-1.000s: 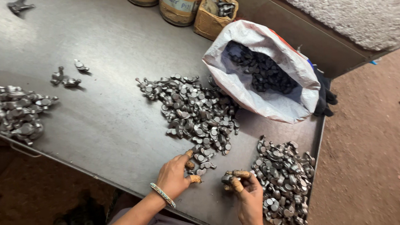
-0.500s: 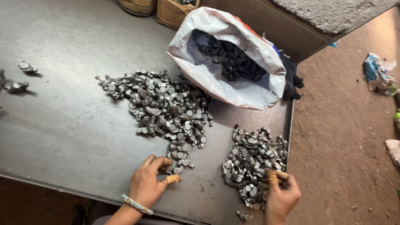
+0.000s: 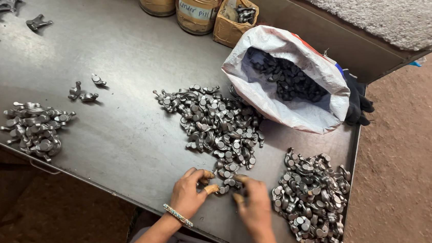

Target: The person sorts small metal parts on a metal table, picking them up one by one and placing them into a white sack. The person uses both hands to handle the parts and occasionally adjusts the sack.

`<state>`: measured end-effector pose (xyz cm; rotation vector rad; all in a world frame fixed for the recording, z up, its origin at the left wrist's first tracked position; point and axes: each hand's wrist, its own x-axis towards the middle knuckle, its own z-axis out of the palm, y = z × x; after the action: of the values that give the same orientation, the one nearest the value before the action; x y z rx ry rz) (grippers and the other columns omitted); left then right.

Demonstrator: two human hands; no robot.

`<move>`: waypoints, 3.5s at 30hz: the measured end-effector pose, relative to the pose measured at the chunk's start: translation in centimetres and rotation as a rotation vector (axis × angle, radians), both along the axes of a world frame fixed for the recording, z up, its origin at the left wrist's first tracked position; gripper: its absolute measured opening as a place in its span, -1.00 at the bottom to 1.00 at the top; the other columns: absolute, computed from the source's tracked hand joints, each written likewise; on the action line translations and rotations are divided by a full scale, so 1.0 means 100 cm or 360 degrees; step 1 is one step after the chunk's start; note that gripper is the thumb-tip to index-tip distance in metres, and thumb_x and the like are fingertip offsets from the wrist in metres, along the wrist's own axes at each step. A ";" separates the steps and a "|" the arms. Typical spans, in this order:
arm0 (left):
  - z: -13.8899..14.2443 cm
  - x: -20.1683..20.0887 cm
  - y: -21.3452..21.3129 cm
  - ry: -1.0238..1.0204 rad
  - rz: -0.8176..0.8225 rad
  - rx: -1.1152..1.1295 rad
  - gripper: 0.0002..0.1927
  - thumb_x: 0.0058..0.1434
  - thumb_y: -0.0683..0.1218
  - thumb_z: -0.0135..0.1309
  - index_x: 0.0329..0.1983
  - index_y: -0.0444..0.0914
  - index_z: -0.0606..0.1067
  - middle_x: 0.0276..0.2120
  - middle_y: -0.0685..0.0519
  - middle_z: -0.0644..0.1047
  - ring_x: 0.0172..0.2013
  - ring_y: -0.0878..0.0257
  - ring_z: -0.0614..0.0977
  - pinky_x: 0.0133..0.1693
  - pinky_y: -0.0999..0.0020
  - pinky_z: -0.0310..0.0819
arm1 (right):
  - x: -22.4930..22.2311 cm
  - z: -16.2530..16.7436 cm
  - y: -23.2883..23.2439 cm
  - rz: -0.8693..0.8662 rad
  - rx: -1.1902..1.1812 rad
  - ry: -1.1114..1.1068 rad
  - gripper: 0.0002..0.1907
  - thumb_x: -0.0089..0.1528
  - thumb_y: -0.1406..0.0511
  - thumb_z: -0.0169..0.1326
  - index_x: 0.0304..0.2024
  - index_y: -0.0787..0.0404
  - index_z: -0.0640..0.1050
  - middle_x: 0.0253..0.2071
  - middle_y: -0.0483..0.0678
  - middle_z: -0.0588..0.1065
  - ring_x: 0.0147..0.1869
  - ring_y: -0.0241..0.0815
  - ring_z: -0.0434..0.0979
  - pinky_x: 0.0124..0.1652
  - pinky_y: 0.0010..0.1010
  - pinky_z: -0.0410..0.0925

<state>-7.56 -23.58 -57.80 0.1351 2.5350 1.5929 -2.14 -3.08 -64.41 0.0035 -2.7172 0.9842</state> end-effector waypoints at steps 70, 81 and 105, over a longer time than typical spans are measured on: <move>-0.023 0.023 0.028 -0.1959 -0.0276 0.1374 -0.57 0.33 0.23 0.13 -0.39 -0.21 0.51 -0.58 0.10 0.52 -0.70 0.33 0.46 -0.70 0.44 0.25 | 0.033 -0.041 0.013 -0.0550 -0.2161 -0.0631 -0.66 0.34 0.12 0.07 -0.20 0.31 0.56 -0.43 -0.14 0.54 -0.49 -0.40 0.44 -0.54 -0.54 0.33; -0.015 0.025 0.037 -0.0896 -0.0363 0.0806 -0.68 0.36 0.06 0.08 -0.26 -0.28 0.65 -0.53 0.04 0.62 -0.56 0.36 0.58 -0.49 0.41 0.42 | 0.026 -0.002 0.044 -0.0299 -0.1930 -0.0282 -0.82 0.16 0.42 0.30 -0.38 0.25 0.50 -0.48 -0.08 0.53 -0.49 -0.32 0.49 -0.50 -0.50 0.38; -0.005 0.047 0.037 0.0598 -0.0301 0.0218 -0.81 0.17 0.00 0.22 -0.43 -0.19 0.55 -0.49 0.01 0.60 -0.43 0.06 0.73 -0.42 0.18 0.61 | -0.125 0.079 0.042 -0.0577 0.0273 -0.0073 -0.64 -0.02 0.31 0.42 -0.19 0.20 0.63 -0.19 0.05 0.59 -0.09 0.04 0.57 -0.03 -0.16 0.41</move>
<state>-2.88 -19.84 -58.26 0.7310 2.5675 1.8035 -14.66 1.10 -56.53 -0.4673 -2.6981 0.6535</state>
